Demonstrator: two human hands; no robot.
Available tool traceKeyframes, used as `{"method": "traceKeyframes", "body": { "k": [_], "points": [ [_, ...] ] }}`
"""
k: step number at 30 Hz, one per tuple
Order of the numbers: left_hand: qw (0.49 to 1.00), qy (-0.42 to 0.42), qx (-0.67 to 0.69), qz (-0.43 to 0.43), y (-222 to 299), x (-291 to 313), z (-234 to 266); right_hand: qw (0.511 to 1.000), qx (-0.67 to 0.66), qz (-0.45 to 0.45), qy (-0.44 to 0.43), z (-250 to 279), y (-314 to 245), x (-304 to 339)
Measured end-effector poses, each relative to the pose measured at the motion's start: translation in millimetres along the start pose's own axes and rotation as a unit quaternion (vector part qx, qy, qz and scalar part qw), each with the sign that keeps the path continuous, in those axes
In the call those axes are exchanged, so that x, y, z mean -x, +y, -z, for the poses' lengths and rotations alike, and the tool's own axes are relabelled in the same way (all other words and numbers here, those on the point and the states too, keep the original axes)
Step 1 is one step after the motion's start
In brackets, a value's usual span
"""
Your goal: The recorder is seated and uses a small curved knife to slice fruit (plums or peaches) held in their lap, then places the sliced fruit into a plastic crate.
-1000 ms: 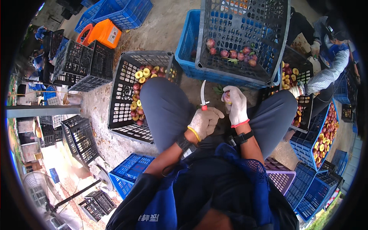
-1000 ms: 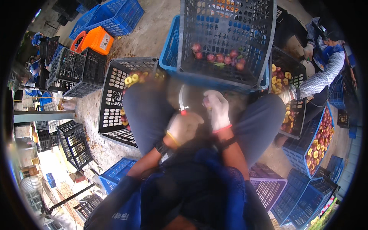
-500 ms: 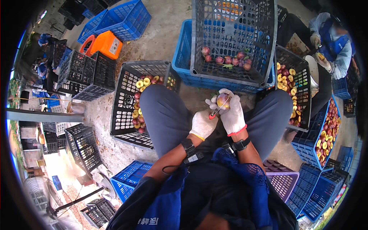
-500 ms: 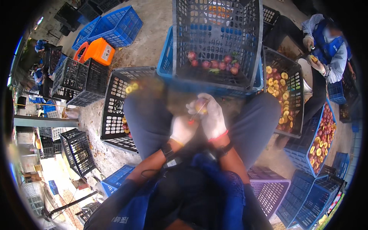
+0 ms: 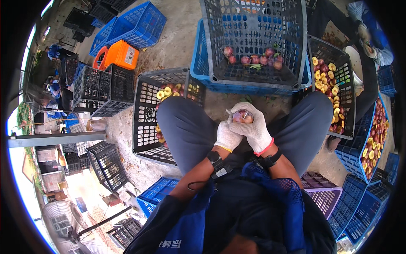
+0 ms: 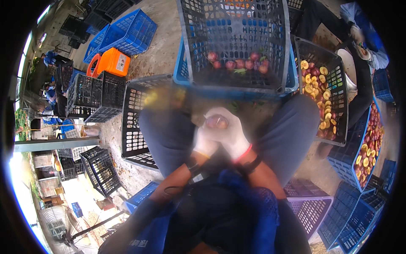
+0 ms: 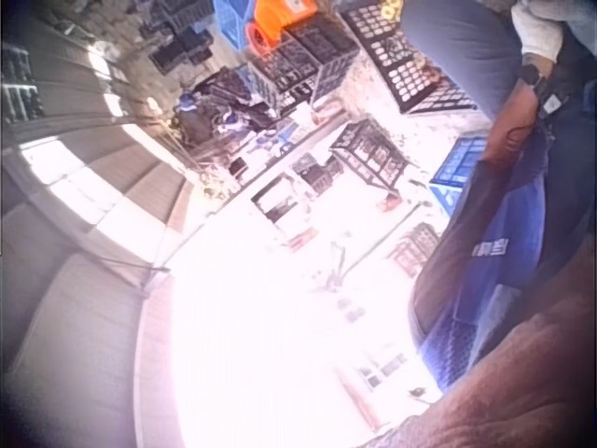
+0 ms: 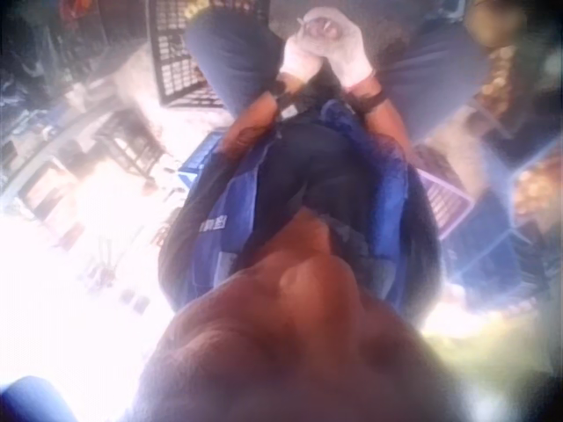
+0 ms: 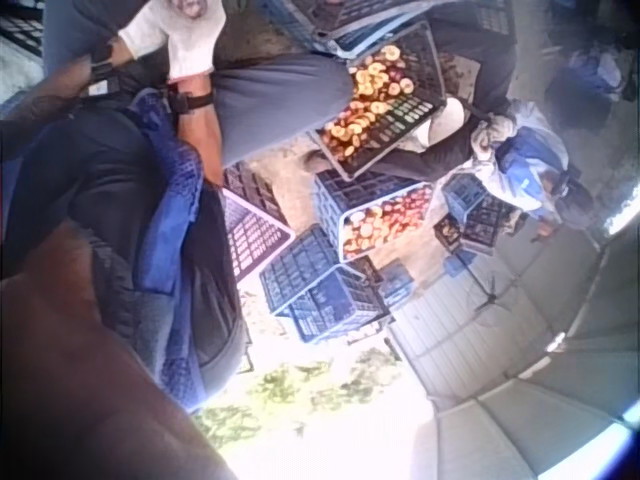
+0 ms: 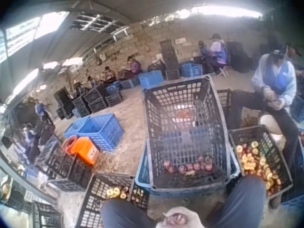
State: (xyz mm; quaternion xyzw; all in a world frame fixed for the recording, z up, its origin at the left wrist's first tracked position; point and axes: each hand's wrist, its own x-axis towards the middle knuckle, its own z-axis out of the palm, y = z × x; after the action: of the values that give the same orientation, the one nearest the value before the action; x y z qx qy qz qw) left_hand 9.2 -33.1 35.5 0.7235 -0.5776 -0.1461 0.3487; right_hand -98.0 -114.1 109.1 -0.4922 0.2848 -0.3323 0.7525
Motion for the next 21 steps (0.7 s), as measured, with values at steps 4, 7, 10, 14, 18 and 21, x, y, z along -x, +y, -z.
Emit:
{"method": "traceKeyframes", "body": {
  "k": [4, 7, 10, 14, 18, 21],
  "points": [
    [0.999, -0.029, -0.01, 0.03, 5, -5, -2, 0.995, 0.097, 0.024, -0.004, 11, 3, -6],
    [0.999, -0.029, 0.024, 0.024, 2, -2, -7, 0.988, 0.151, 0.025, -0.013, 14, -6, -6],
    [0.998, -0.046, 0.044, 0.008, -48, 23, -39, 0.978, 0.205, 0.036, -0.033, 7, -13, -9],
    [0.99, -0.141, -0.026, -0.014, -25, 17, -16, 0.946, 0.318, 0.061, -0.009, 7, -13, -6],
    [0.989, -0.098, 0.093, 0.066, -14, 17, -2, 0.998, 0.059, 0.004, -0.008, -1, 0, 3],
    [0.988, -0.058, 0.134, 0.049, -26, 26, -21, 0.993, -0.082, -0.082, -0.009, -6, -1, 13]
  ]
}}
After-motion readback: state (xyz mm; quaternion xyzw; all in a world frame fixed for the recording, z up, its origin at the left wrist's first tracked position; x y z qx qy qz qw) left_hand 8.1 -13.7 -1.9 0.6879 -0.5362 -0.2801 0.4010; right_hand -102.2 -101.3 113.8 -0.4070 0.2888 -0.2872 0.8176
